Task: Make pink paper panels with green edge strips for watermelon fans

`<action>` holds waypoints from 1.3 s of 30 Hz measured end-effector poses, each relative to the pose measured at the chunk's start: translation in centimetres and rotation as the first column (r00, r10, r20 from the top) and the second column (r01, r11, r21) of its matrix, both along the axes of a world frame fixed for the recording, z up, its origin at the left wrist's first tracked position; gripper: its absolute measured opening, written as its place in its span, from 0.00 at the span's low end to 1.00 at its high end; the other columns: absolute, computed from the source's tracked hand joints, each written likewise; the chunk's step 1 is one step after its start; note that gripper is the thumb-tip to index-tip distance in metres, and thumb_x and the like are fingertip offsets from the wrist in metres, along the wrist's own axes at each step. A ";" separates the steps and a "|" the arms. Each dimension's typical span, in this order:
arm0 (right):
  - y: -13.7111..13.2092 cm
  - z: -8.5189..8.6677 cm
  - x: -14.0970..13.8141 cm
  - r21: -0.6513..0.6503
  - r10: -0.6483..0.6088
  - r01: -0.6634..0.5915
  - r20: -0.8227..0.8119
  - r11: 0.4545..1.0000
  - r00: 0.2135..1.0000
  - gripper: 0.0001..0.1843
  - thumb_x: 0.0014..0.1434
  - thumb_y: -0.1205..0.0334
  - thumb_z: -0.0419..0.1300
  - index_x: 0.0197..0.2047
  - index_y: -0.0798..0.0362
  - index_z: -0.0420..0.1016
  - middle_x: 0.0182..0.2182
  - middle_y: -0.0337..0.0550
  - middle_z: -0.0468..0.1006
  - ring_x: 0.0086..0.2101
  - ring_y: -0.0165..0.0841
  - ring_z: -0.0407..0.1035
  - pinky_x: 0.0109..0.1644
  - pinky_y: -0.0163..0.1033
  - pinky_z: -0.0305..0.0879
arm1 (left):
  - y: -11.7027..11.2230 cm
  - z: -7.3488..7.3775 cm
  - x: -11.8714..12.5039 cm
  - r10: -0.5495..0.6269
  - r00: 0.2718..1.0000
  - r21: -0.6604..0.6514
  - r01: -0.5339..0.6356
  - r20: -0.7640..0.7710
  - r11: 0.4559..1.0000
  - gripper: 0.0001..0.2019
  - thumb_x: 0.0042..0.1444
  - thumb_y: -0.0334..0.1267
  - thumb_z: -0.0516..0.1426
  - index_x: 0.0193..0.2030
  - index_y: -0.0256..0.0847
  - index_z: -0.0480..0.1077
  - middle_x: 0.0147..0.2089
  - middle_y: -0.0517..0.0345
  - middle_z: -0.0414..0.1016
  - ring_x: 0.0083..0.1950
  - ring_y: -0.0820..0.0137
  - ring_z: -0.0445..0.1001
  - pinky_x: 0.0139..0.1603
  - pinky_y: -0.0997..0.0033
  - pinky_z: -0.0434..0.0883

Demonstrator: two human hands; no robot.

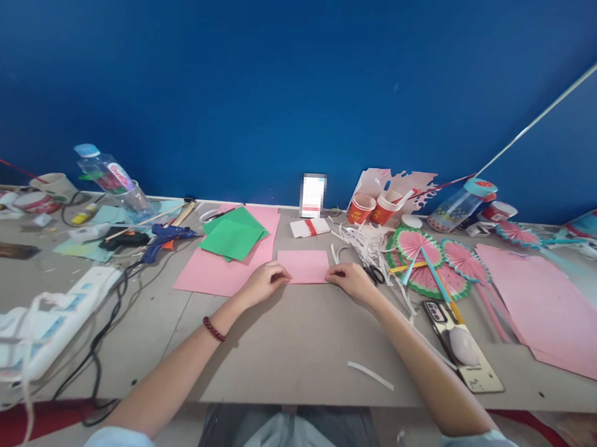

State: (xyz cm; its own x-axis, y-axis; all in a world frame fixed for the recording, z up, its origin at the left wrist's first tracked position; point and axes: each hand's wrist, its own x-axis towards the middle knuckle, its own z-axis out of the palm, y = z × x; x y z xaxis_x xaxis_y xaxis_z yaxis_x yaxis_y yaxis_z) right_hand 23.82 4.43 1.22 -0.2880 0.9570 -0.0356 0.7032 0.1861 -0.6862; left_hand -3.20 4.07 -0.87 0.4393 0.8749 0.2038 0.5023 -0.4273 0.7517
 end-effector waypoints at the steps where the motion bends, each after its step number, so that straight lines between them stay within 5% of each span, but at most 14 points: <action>1: 0.0 0.0 0.0 -0.004 -0.001 0.001 -0.004 1.000 1.000 0.08 0.52 0.60 0.60 0.29 0.52 0.81 0.29 0.40 0.81 0.30 0.33 0.71 0.36 0.35 0.61 | 0.0 0.0 0.0 0.001 1.000 -0.001 -0.001 0.004 1.000 0.09 0.58 0.41 0.56 0.33 0.40 0.75 0.36 0.55 0.75 0.36 0.68 0.71 0.39 0.68 0.69; 16: -0.3 -0.3 -0.2 -0.014 -0.030 0.030 -0.027 0.999 0.999 0.07 0.49 0.61 0.60 0.27 0.53 0.79 0.24 0.39 0.77 0.27 0.31 0.67 0.33 0.34 0.59 | -0.1 0.2 0.0 -0.004 1.000 -0.015 0.004 0.011 1.000 0.08 0.58 0.40 0.56 0.33 0.40 0.75 0.37 0.55 0.76 0.38 0.68 0.72 0.39 0.69 0.69; 39: -0.2 -1.1 -0.4 0.014 -0.015 0.014 0.072 1.000 0.997 0.05 0.52 0.63 0.60 0.30 0.52 0.78 0.30 0.41 0.79 0.32 0.32 0.69 0.37 0.34 0.58 | 0.1 0.2 0.0 -0.004 1.000 -0.057 0.006 0.025 0.998 0.09 0.57 0.40 0.57 0.32 0.40 0.74 0.37 0.54 0.76 0.38 0.68 0.73 0.42 0.68 0.69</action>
